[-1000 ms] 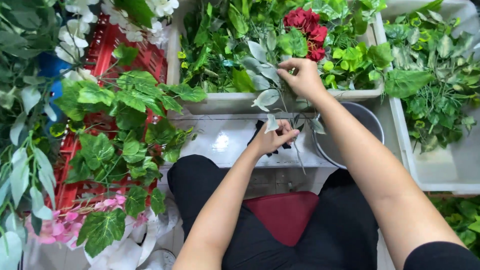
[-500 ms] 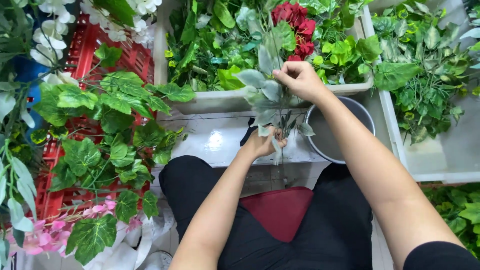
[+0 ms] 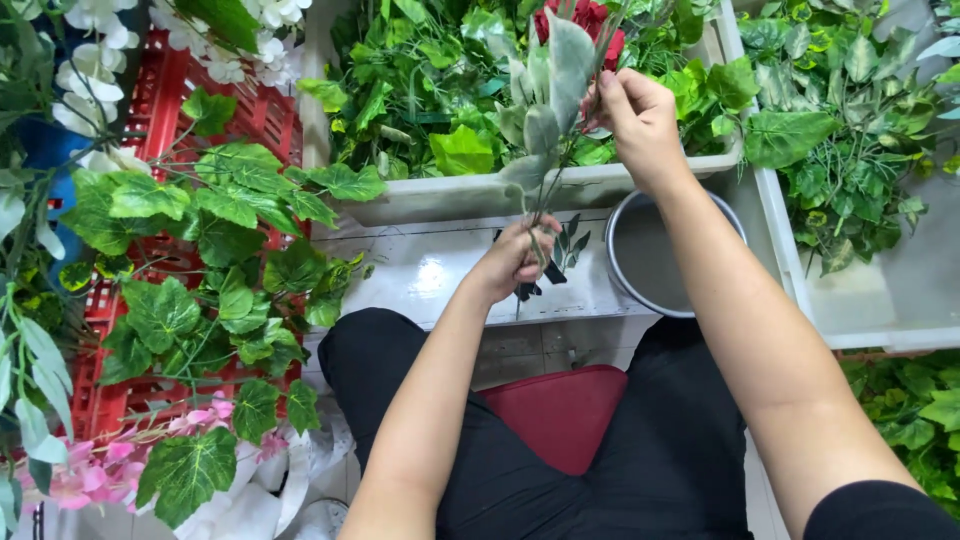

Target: Cleaning dust from artificial plant leaves using a damp cloth and a bucket of water.

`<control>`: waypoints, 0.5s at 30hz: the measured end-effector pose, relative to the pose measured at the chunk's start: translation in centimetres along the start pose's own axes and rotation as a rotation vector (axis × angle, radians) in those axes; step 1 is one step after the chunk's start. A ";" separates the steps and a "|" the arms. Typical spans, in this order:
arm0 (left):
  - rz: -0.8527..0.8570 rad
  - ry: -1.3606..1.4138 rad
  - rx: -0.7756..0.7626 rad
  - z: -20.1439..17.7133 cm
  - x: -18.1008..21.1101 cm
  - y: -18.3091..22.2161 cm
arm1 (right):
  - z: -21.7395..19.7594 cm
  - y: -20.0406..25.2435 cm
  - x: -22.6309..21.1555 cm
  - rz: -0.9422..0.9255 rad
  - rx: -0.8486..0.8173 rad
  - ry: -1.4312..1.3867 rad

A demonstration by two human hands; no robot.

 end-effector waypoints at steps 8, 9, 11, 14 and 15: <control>0.272 0.067 -0.226 0.7 2.1 1.9 | -0.6 3.4 -0.3 0.059 0.221 -0.423; 0.262 0.116 -0.235 0.8 2.3 2.1 | -0.7 4.4 0.3 0.121 0.334 -0.453; 0.229 0.135 -0.209 0.7 1.3 2.4 | -0.9 7.3 4.1 0.142 0.407 -0.365; 0.213 0.209 -0.241 0.3 1.0 2.9 | -1.3 11.9 10.0 0.204 0.411 -0.142; 0.229 0.274 -0.290 0.2 1.0 3.2 | -1.2 13.6 12.1 0.258 0.336 -0.008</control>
Point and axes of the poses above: each hand's wrist, its own y-axis away from the middle knuckle, its own z-axis out of the palm, x = y × z, the point moved 2 cm from there along -y, towards the middle knuckle, and after that the axes turned 13 degrees about -y, right-handed, at the moved point
